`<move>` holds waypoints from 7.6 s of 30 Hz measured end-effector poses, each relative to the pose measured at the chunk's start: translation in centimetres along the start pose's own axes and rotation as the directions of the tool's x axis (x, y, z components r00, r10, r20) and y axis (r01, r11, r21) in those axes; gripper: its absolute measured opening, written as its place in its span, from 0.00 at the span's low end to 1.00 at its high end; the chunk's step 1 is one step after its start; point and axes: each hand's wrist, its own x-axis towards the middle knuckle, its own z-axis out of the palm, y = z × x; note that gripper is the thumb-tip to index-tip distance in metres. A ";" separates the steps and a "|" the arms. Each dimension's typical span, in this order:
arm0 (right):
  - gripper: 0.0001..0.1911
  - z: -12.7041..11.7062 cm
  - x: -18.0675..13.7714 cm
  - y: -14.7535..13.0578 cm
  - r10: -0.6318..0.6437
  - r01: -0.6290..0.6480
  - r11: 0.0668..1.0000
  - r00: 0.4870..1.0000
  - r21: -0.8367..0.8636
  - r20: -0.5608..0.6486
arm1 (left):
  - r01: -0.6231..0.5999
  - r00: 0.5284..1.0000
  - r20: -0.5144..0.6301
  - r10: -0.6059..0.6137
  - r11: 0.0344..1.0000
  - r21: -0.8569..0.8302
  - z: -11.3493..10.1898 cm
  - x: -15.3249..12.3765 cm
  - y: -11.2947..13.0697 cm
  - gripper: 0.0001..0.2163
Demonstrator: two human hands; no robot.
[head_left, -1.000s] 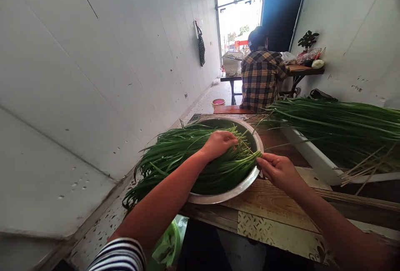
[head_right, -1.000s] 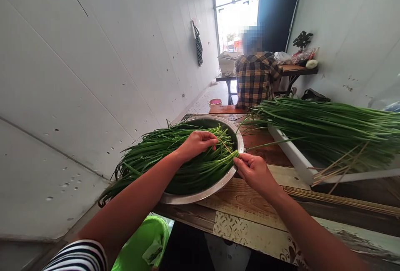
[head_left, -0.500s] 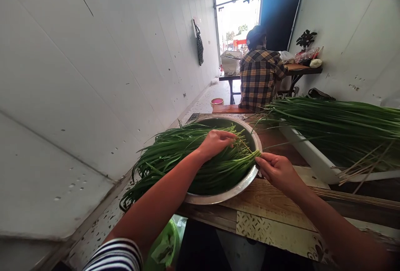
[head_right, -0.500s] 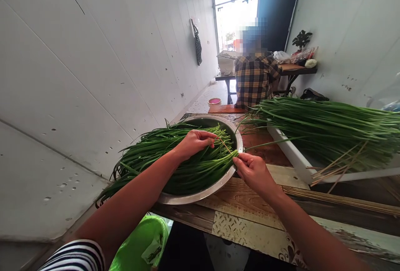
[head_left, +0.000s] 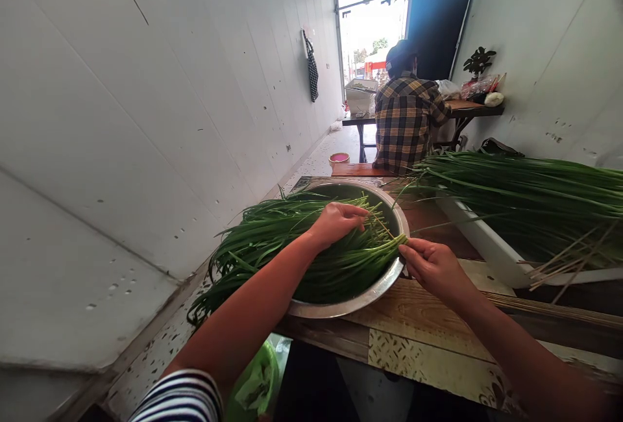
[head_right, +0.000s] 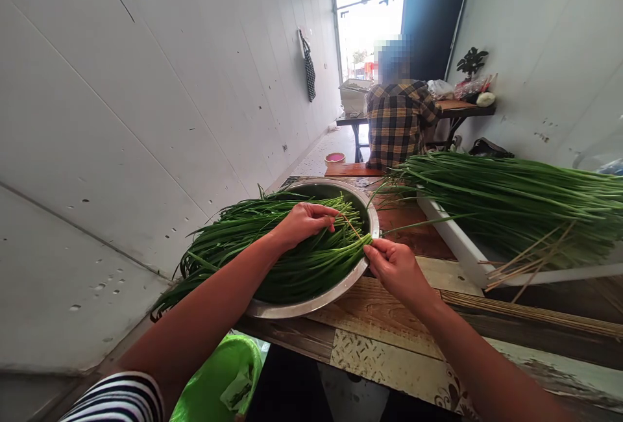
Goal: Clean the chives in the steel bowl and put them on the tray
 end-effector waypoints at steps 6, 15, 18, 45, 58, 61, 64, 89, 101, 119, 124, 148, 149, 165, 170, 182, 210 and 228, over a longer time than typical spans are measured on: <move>0.19 -0.1 0.1 0.6 -0.004 0.004 1.000 1.000 0.011 0.018 | 0.015 1.000 0.000 -0.015 1.000 -0.011 0.1 -0.1 0.1 0.17; 0.19 -0.1 0.2 0.8 -0.018 0.017 0.999 0.999 0.040 0.029 | -0.004 1.000 0.015 0.004 1.000 -0.015 -0.1 -0.1 0.1 0.17; 0.19 0.0 0.2 0.8 -0.027 0.026 0.999 0.999 0.033 0.026 | -0.039 0.999 0.023 0.039 0.999 0.019 -0.2 -0.1 -0.2 0.17; 0.18 -0.1 0.2 0.8 -0.020 0.019 0.999 1.000 0.045 0.022 | -0.113 0.966 -0.024 0.259 0.502 0.858 0.2 -0.3 0.6 0.10; 0.19 0.0 0.0 0.4 -0.011 0.011 1.000 1.000 0.029 0.022 | -0.093 0.961 -0.042 0.273 0.462 0.882 -0.1 -0.3 -0.3 0.12; 0.18 0.0 0.2 0.6 -0.011 0.010 0.999 1.000 0.049 0.028 | -0.110 0.954 -0.046 0.295 0.493 0.863 0.2 -0.3 -0.5 0.15; 0.17 0.0 0.3 0.7 -0.011 0.010 0.998 1.000 0.056 0.024 | -0.118 0.964 -0.017 0.267 0.482 0.868 0.3 -0.2 -0.3 0.16; 0.18 -0.1 0.2 0.9 -0.009 0.008 0.999 1.000 0.042 0.029 | -0.096 0.989 -0.118 0.090 0.994 -0.050 1.7 1.2 -2.0 0.07; 0.17 -0.2 0.2 1.1 -0.017 0.017 1.000 0.999 0.000 0.028 | -0.067 0.991 -0.120 0.058 0.995 -0.070 1.6 0.8 -1.3 0.08; 0.20 -0.1 0.1 0.8 -0.013 0.013 1.000 1.000 0.011 0.018 | -0.008 0.997 -0.080 -0.005 0.987 -0.161 2.0 0.6 -1.2 0.09; 0.20 0.0 0.1 0.7 -0.020 0.020 1.000 1.000 -0.011 0.012 | -0.021 0.998 -0.064 0.012 0.988 -0.150 2.0 0.5 -1.1 0.09; 0.18 0.1 0.1 0.8 -0.024 0.023 0.999 1.000 0.041 0.005 | -0.352 0.936 0.153 0.317 0.839 0.414 1.1 -0.9 0.6 0.12; 0.18 0.1 0.2 1.0 -0.023 0.023 0.999 1.000 0.041 0.006 | -0.288 0.950 0.046 0.309 0.810 0.510 0.6 -0.7 0.5 0.12; 0.16 0.0 0.4 1.7 -0.046 0.044 0.997 0.999 0.063 0.027 | -0.038 0.975 -0.050 0.217 0.383 0.923 -0.5 0.0 -0.7 0.10; 0.16 0.0 0.4 1.6 -0.034 0.031 0.997 0.999 0.073 0.033 | -0.147 0.963 0.075 0.258 0.270 0.952 -0.2 0.1 -0.5 0.09; 0.18 0.1 0.5 1.6 -0.046 0.043 0.994 0.998 0.103 0.031 | -0.097 0.953 -0.004 0.303 0.317 0.943 0.0 0.0 -0.1 0.12; 0.19 -0.1 0.2 1.5 -0.039 0.037 0.998 0.999 0.053 0.035 | -0.118 0.978 -0.170 0.124 0.992 0.043 1.5 1.0 -1.5 0.09; 0.18 0.2 0.1 1.0 -0.058 0.058 0.997 0.998 0.054 -0.004 | -0.320 0.947 0.112 0.300 0.875 0.365 1.4 -0.4 0.9 0.08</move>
